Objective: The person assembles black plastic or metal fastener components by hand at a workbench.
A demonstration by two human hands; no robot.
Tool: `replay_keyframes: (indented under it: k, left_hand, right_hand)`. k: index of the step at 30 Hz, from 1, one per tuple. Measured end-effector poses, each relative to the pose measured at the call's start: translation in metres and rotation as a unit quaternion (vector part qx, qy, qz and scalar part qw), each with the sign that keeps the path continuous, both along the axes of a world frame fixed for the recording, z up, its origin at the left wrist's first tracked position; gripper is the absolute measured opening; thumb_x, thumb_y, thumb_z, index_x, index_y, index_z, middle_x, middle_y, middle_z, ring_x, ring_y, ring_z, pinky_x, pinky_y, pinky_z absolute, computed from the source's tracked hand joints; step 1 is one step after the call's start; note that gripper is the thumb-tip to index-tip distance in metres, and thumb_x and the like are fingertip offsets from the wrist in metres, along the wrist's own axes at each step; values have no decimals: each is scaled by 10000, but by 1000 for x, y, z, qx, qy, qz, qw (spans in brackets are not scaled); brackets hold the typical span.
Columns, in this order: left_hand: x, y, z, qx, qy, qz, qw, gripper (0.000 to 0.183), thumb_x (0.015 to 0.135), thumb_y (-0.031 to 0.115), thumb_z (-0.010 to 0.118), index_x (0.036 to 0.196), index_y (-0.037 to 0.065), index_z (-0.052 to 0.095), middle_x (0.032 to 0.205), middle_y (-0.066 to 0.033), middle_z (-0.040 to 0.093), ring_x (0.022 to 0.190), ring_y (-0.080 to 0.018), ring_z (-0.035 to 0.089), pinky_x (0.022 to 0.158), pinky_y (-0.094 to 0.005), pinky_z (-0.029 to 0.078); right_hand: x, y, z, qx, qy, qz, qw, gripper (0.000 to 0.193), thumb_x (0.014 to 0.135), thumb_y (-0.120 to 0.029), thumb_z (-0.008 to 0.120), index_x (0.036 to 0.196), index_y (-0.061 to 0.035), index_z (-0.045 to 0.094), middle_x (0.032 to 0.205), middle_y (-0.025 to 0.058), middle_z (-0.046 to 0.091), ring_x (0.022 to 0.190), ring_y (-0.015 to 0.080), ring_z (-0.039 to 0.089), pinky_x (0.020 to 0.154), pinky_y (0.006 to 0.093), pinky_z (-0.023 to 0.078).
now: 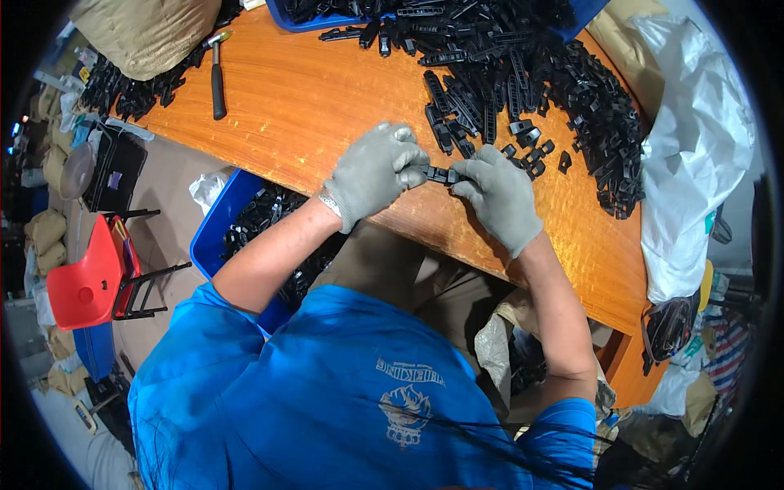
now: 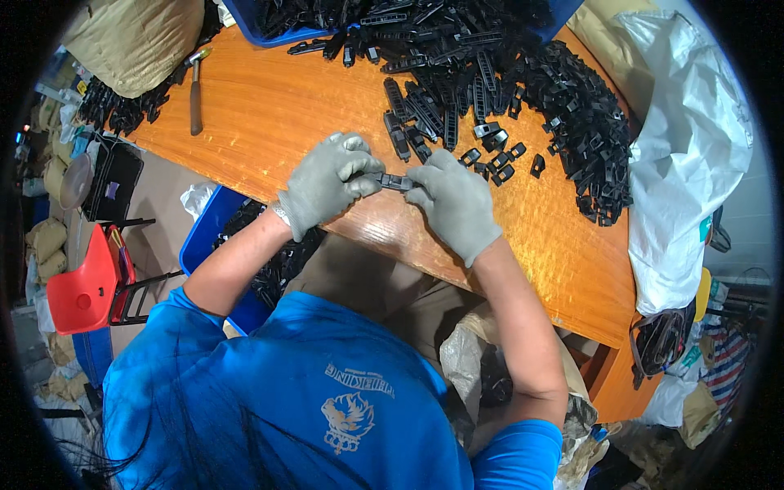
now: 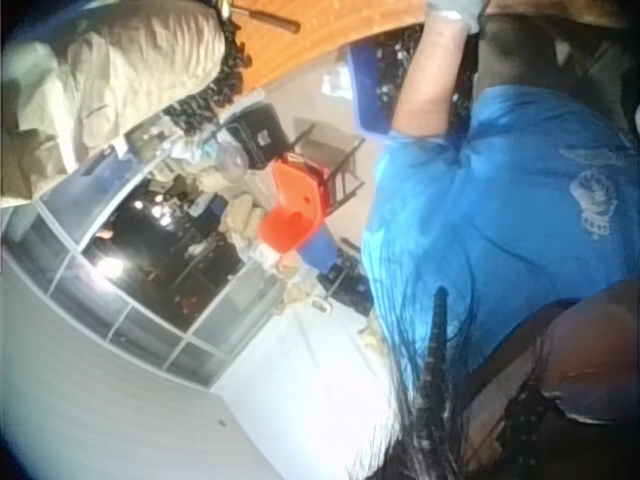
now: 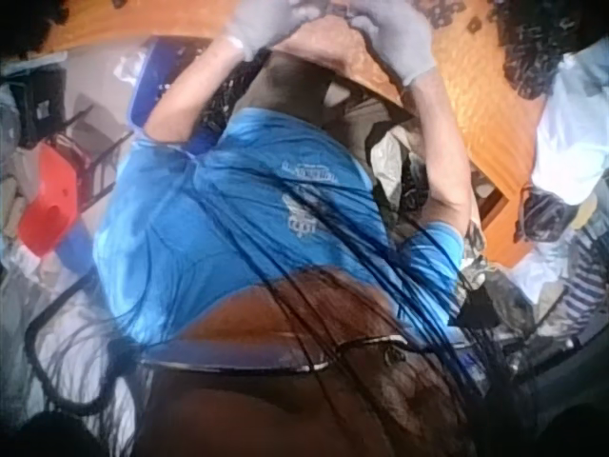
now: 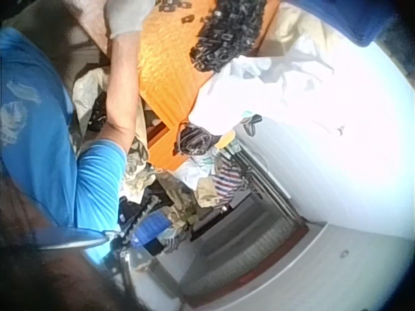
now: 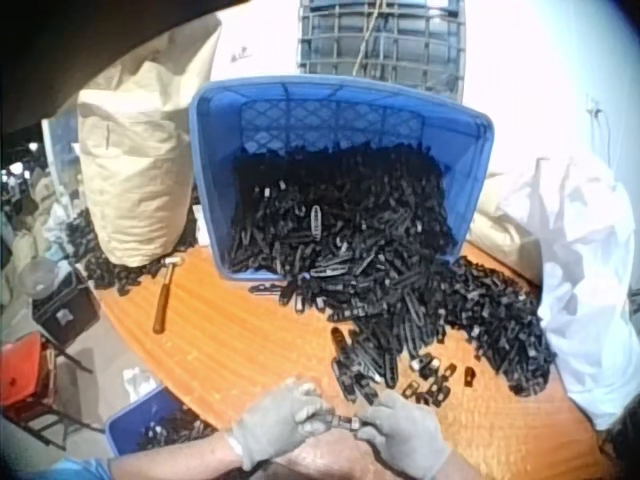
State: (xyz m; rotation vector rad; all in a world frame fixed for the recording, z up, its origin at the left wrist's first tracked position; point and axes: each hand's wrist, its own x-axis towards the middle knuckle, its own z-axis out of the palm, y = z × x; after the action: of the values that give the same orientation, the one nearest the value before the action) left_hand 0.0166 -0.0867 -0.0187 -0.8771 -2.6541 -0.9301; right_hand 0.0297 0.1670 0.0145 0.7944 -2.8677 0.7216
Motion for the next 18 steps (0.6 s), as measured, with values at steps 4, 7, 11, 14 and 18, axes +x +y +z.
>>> replay_keyframes:
  k: [4,7,11,14,18]
  left_hand:
    - [3,2,-4,25,2,15,1000,86,882,167,777,956,125,789,943,-76,652,964,-314,626,887,-434,504]
    - [3,2,-4,21,-2,18,1000,88,878,167,789,955,124,792,949,-78,658,965,-317,628,889,-438,506]
    - [4,5,-2,42,14,14,999,76,882,159,809,927,106,778,976,-92,684,973,-327,640,884,-448,515]
    - [4,0,-3,27,-20,23,999,116,886,163,819,966,88,779,993,-101,696,977,-334,652,892,-451,524]
    - [20,-40,19,-39,-91,-27,995,233,893,125,799,1119,72,779,979,-131,688,991,-351,667,914,-477,541]
  right_hand:
    - [8,-2,-11,-52,16,-37,998,207,893,-218,845,1083,-146,804,1031,75,690,916,319,728,779,446,592]
    - [8,-2,-19,-70,37,-34,996,233,892,-225,846,1112,-155,808,1044,76,698,910,316,726,777,443,590]
    - [2,-10,-15,-29,23,-17,999,196,921,-247,818,1089,-148,795,1027,86,686,907,316,729,767,444,589]
    - [-2,-35,-16,10,61,10,998,200,932,-219,802,1126,-169,801,1014,76,697,883,324,727,726,442,582]
    - [14,-42,-20,-17,25,68,997,218,953,-317,788,1098,-155,768,1037,81,689,940,322,739,800,438,603]
